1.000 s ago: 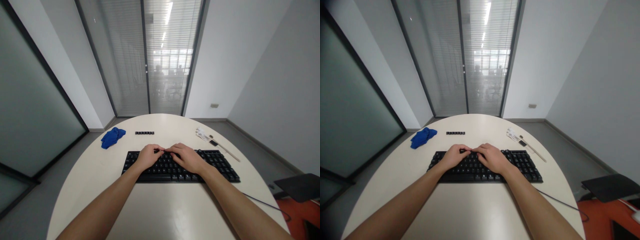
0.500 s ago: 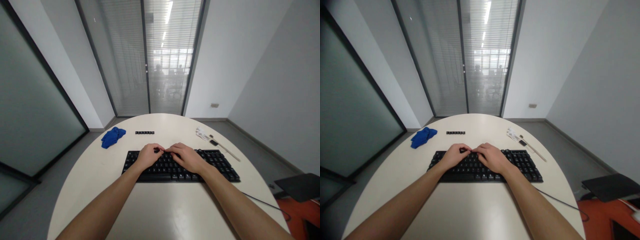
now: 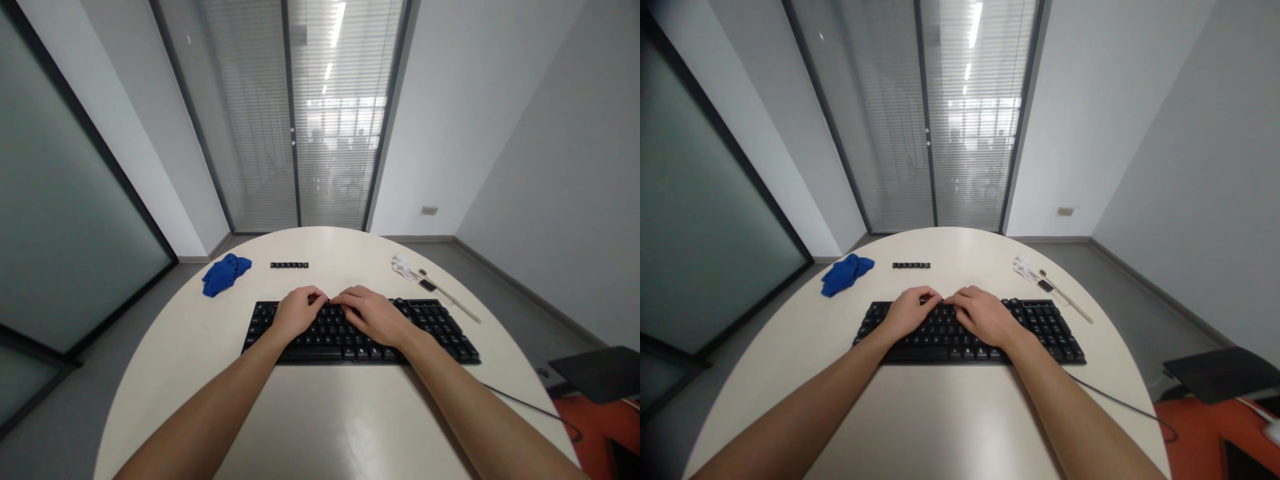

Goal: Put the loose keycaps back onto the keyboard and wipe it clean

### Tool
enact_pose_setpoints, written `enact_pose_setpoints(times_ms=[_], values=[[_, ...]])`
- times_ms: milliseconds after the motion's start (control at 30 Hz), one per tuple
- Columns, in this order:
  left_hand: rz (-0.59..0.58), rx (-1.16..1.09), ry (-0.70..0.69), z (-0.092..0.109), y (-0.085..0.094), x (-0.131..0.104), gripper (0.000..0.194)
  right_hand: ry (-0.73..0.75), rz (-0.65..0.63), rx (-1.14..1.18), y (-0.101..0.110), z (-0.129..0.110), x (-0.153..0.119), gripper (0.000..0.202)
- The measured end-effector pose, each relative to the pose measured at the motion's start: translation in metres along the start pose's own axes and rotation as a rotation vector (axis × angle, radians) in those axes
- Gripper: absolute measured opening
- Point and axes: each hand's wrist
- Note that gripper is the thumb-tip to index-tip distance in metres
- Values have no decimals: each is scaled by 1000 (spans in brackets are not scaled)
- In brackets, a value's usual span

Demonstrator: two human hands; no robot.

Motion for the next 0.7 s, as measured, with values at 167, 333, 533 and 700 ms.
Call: enact_pose_setpoints(times_ms=[167,333,533,700], values=[[-16,11,9,1,0,1,19,1,-9,-12,0,1,0,39],[-39,12,19,3,1,3,19,4,-25,-16,0,1,2,40],[-46,58,5,4,2,2,18,-4,-39,-27,0,1,3,37],[-33,96,-19,6,3,-2,19,-9,-39,-33,-2,1,3,37]])
Point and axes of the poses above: each hand's wrist, its own x-axis towards the middle knuckle, its own y-axis out of the back of the hand, z = x × y, and after that the axes turned 9 degrees about z, right-handed
